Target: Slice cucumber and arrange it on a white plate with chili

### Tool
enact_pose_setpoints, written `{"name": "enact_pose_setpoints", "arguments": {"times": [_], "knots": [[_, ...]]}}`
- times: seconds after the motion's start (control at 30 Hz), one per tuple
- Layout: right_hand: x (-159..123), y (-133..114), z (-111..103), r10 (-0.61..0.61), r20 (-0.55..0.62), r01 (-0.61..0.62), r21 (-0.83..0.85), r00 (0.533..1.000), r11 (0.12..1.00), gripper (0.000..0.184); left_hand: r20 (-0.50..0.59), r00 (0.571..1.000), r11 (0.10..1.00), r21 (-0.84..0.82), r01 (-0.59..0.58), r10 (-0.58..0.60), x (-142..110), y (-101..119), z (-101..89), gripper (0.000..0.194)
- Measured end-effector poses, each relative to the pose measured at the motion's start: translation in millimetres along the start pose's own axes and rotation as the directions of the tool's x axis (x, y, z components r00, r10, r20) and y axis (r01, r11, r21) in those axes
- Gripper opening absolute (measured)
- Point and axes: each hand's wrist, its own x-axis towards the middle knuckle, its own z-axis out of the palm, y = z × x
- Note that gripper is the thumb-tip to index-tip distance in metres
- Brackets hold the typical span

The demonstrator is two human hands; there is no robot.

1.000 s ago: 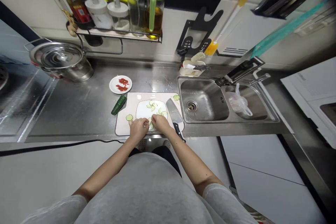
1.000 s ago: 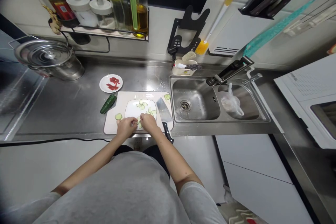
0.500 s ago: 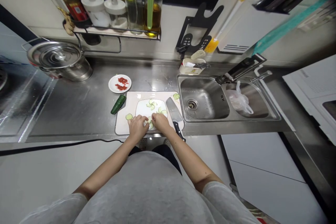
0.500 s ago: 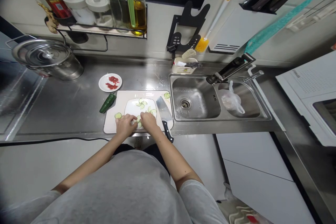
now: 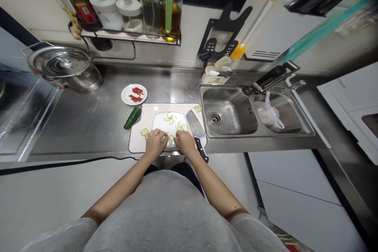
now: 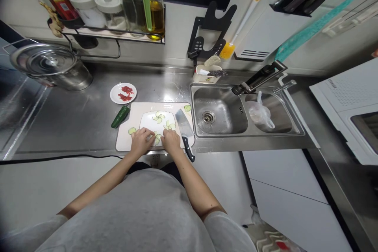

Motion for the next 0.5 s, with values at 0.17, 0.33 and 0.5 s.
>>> {"name": "enact_pose_setpoints", "arguments": {"times": [0.17,0.33,0.5], "knots": [[1.0,0.5,0.3,0.024,0.022,-0.024,-0.022,0.999,0.999,0.019,0.034,0.998,0.999,0.012,0.05,-0.051,3.5,2.3,1.6,0.02],[2.8,2.5,-2.1,0.024,0.029,-0.023,-0.021,0.999,1.0,0.019,0.059,0.995,0.996,0.027,0.083,-0.085,5.3,4.4,0.6,0.021],[3.8,2.6,-3.8,0.032,0.04,-0.031,-0.021,0.999,0.999,0.019,0.084,0.991,0.994,0.031,0.105,-0.107,5.8,6.0,-0.6,0.021]]}}
